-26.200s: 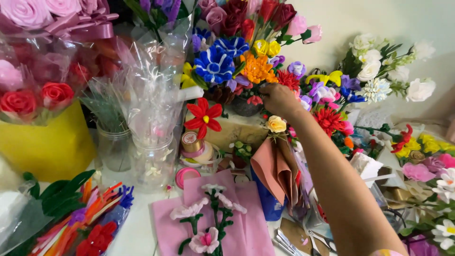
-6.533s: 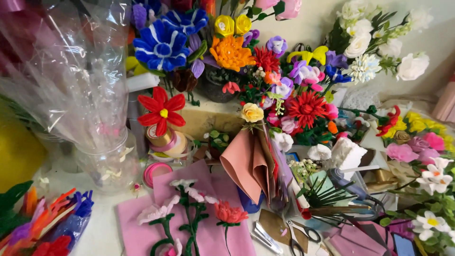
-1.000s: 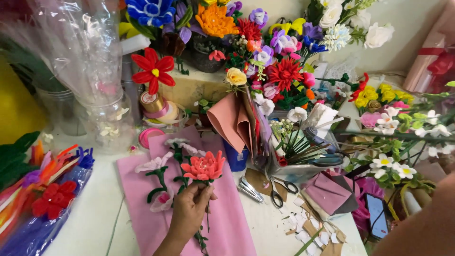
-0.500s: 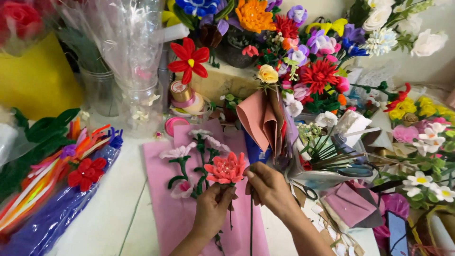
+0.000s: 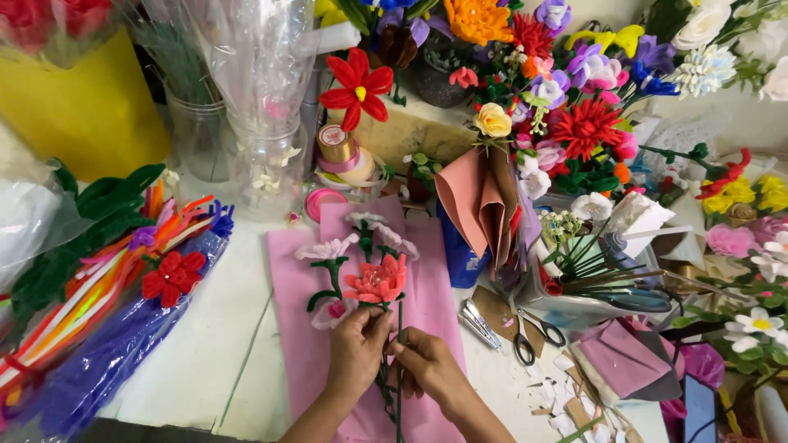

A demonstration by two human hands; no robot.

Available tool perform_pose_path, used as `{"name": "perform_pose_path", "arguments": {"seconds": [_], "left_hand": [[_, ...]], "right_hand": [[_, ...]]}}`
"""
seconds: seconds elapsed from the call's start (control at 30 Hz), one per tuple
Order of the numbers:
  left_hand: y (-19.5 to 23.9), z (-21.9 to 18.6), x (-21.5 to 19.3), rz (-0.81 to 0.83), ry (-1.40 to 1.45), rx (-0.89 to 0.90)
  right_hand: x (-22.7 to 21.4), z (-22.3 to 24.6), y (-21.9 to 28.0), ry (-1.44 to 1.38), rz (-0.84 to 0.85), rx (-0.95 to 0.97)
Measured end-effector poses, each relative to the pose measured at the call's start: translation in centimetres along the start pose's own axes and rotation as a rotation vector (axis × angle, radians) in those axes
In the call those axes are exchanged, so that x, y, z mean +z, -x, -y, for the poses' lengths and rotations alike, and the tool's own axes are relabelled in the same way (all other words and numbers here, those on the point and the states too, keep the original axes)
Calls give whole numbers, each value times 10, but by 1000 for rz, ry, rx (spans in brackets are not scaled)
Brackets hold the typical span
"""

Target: Arranging artificial flowers on pink wrapping paper, cutting the paper with scissors, and folding it to create a bouquet.

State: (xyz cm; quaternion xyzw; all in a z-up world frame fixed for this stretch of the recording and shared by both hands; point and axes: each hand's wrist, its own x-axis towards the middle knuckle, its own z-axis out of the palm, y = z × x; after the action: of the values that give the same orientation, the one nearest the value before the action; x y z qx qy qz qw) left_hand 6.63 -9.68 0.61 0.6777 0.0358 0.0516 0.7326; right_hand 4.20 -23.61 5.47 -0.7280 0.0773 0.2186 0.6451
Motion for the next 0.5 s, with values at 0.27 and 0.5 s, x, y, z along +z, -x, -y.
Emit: {"name": "perform_pose_path", "arguments": {"seconds": [0.27, 0.5], "left_hand": [[2, -4, 3, 49, -83, 129], [-5, -1, -4, 103, -19, 32]], "right_hand": [[4, -15, 12, 236, -68, -39], [9, 5, 19, 436, -108, -25]]}}
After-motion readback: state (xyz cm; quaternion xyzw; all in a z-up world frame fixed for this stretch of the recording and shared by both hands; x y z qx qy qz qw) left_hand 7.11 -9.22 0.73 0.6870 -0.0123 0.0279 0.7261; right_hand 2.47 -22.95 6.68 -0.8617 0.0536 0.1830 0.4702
